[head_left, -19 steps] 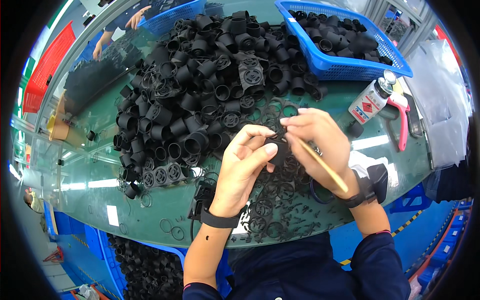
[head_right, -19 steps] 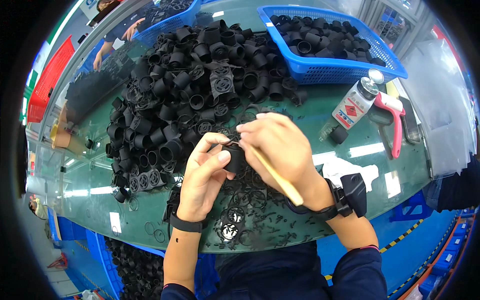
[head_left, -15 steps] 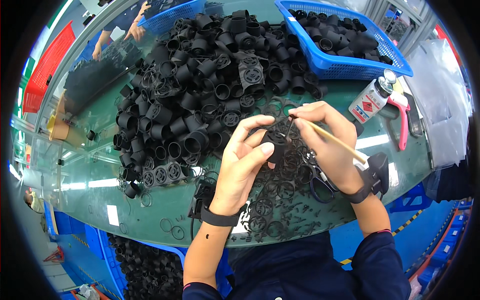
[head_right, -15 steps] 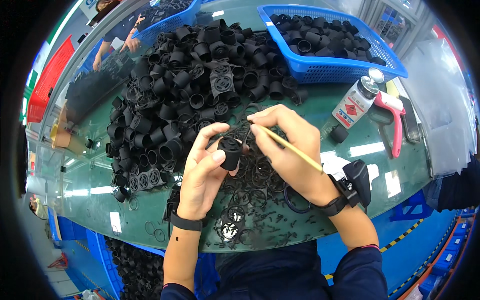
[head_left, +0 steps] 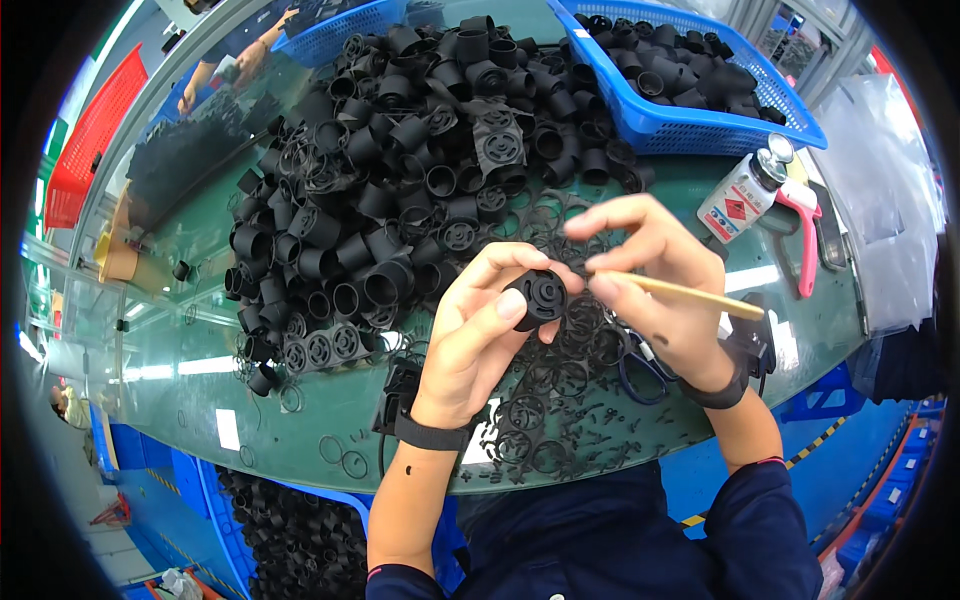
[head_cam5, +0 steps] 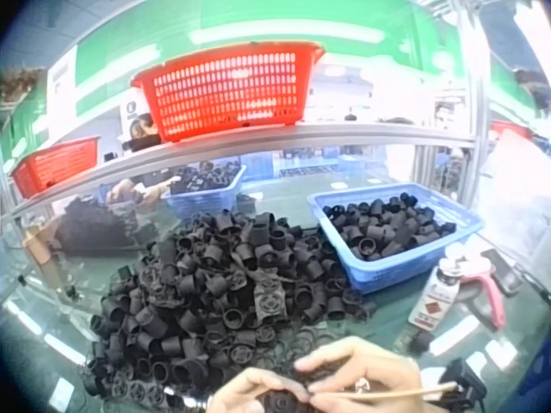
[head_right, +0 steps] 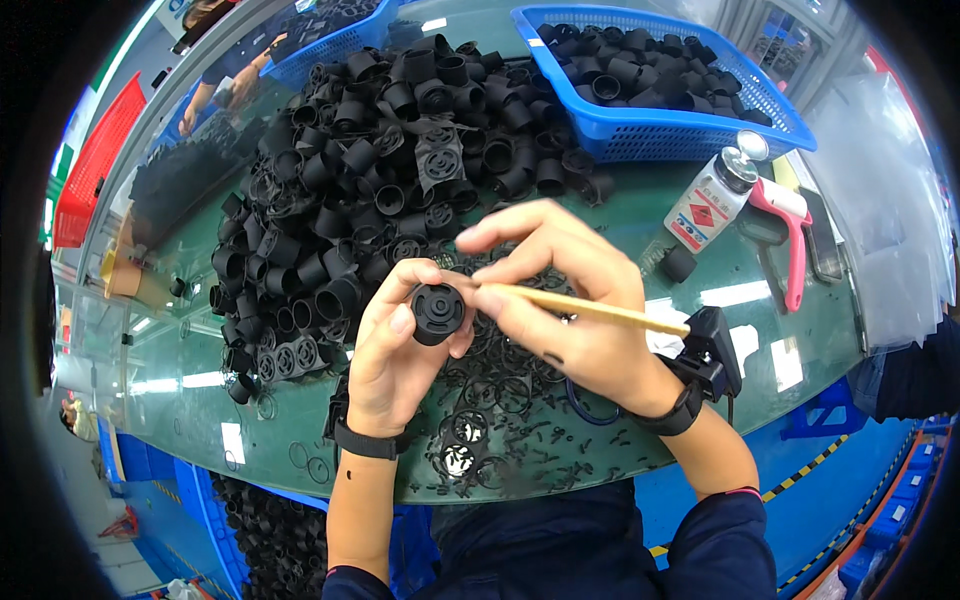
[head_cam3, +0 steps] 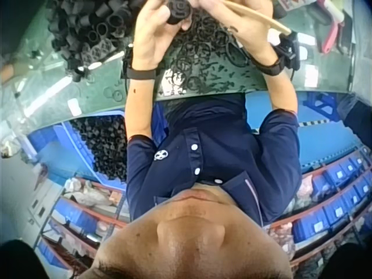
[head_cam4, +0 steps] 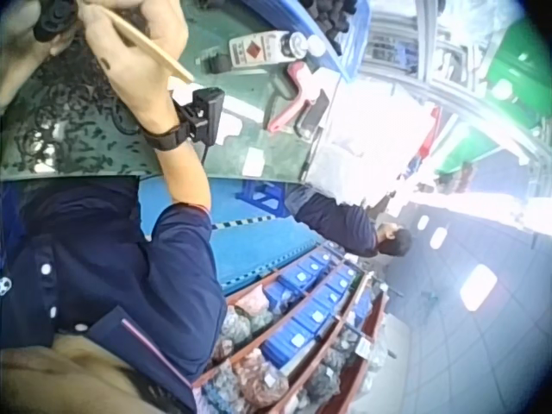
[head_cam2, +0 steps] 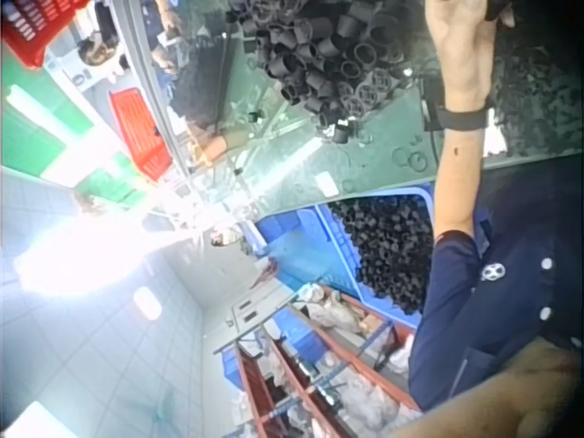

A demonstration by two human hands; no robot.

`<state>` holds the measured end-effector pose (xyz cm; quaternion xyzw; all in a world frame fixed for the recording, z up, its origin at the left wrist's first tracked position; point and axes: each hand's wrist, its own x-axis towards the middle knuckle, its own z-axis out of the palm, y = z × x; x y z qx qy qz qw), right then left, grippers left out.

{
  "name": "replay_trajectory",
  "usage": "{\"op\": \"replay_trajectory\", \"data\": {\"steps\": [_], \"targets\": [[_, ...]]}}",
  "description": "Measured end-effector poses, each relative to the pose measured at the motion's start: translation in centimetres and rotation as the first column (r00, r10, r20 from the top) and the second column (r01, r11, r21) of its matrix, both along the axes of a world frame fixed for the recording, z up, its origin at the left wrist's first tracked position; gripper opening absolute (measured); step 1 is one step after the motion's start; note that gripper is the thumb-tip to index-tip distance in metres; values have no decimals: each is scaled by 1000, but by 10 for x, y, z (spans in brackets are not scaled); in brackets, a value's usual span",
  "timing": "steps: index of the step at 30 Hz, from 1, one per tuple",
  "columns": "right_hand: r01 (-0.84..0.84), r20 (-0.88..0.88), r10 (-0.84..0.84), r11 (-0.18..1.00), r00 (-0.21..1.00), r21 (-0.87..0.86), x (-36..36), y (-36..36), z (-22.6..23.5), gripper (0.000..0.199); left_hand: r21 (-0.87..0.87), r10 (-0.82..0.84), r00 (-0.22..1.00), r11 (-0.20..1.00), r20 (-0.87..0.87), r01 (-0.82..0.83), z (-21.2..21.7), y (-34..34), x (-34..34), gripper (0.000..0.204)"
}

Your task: The worker is using a small wooden tool to inspect and possibly clean or trim small black plastic components at a factory workbench.

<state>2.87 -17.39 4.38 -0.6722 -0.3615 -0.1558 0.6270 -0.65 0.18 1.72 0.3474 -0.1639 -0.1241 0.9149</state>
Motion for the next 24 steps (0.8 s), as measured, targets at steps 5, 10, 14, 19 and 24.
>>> {"op": "replay_trajectory", "data": {"steps": [5,10,14,19,24], "targets": [[-35,56,42,990,998,-134,-6,0,5,11,98,105,994,990,-27,-101,0,2,-2,38],[-50,77,63,986,995,-161,-6,-1,5,12,73,126,992,990,-27,-124,1,2,-2,35],[-32,98,51,982,994,-186,-7,0,5,13,171,164,986,973,-32,-156,2,1,-2,41],[10,154,29,970,988,-245,-7,0,8,13,113,178,984,978,-2,-177,1,-2,-3,34],[236,482,-110,949,869,-210,-11,7,0,14,117,191,981,976,-39,-186,0,-4,-3,33]]}}
